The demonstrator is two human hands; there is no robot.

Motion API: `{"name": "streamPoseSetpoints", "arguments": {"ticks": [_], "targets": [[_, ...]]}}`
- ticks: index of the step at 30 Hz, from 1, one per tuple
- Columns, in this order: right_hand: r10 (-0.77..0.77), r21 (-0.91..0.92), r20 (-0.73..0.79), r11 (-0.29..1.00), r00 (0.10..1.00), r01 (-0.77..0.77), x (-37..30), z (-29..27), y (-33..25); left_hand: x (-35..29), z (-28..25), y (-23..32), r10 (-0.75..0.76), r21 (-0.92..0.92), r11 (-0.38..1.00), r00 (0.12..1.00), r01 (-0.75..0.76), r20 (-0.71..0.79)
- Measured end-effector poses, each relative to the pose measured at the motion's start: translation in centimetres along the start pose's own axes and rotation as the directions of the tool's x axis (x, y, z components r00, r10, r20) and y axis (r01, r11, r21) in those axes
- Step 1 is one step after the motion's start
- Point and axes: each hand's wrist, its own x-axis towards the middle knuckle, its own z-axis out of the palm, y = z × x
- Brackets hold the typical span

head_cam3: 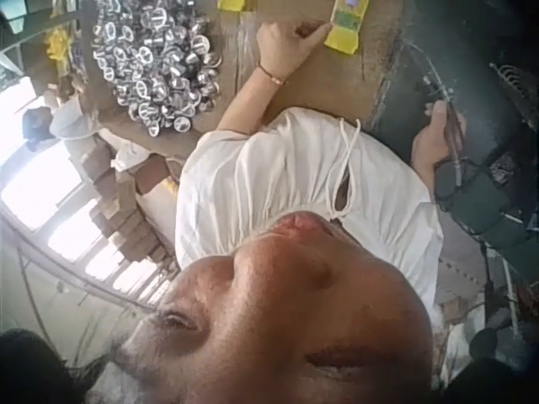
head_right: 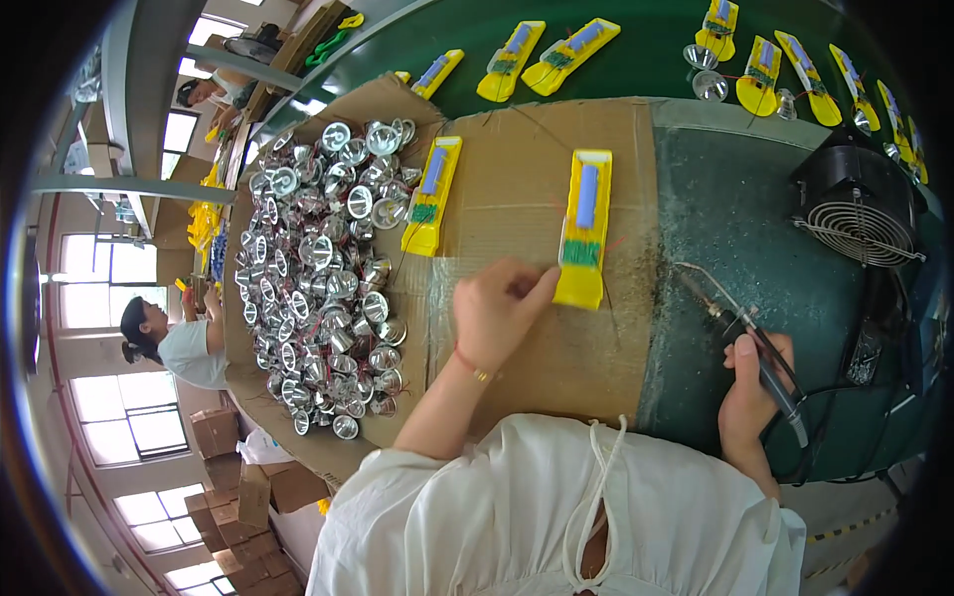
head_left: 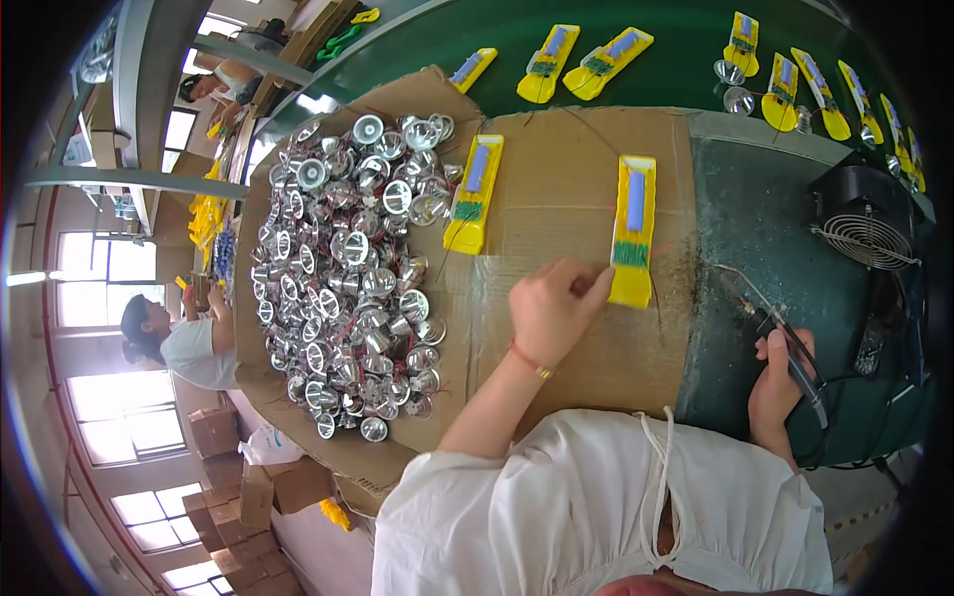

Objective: Soldering wires and components to circuit boards inside flashlight housings on an assembly line.

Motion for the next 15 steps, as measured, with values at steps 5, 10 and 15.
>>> {"name": "streamPoseSetpoints", "arguments": {"ticks": [5,10,15], "targets": [[-0.024,-0.023,0.036,0.999,0.999,0.024,-0.7,0.3,-0.5,1.6,-7.8,-6.3,-0.049,0.459,0.842,0.887,0.283,-0.458],[-0.079,-0.019,0.056,0.997,0.995,0.080,-1.7,0.7,-0.5,3.4,-11.0,-10.4,-0.175,0.725,0.480,0.863,0.495,-0.473],[-0.072,-0.061,0.045,0.995,0.996,0.075,-2.6,1.1,-1.9,2.9,-11.1,-9.5,0.082,0.261,0.964,0.877,0.051,-0.474]]}}
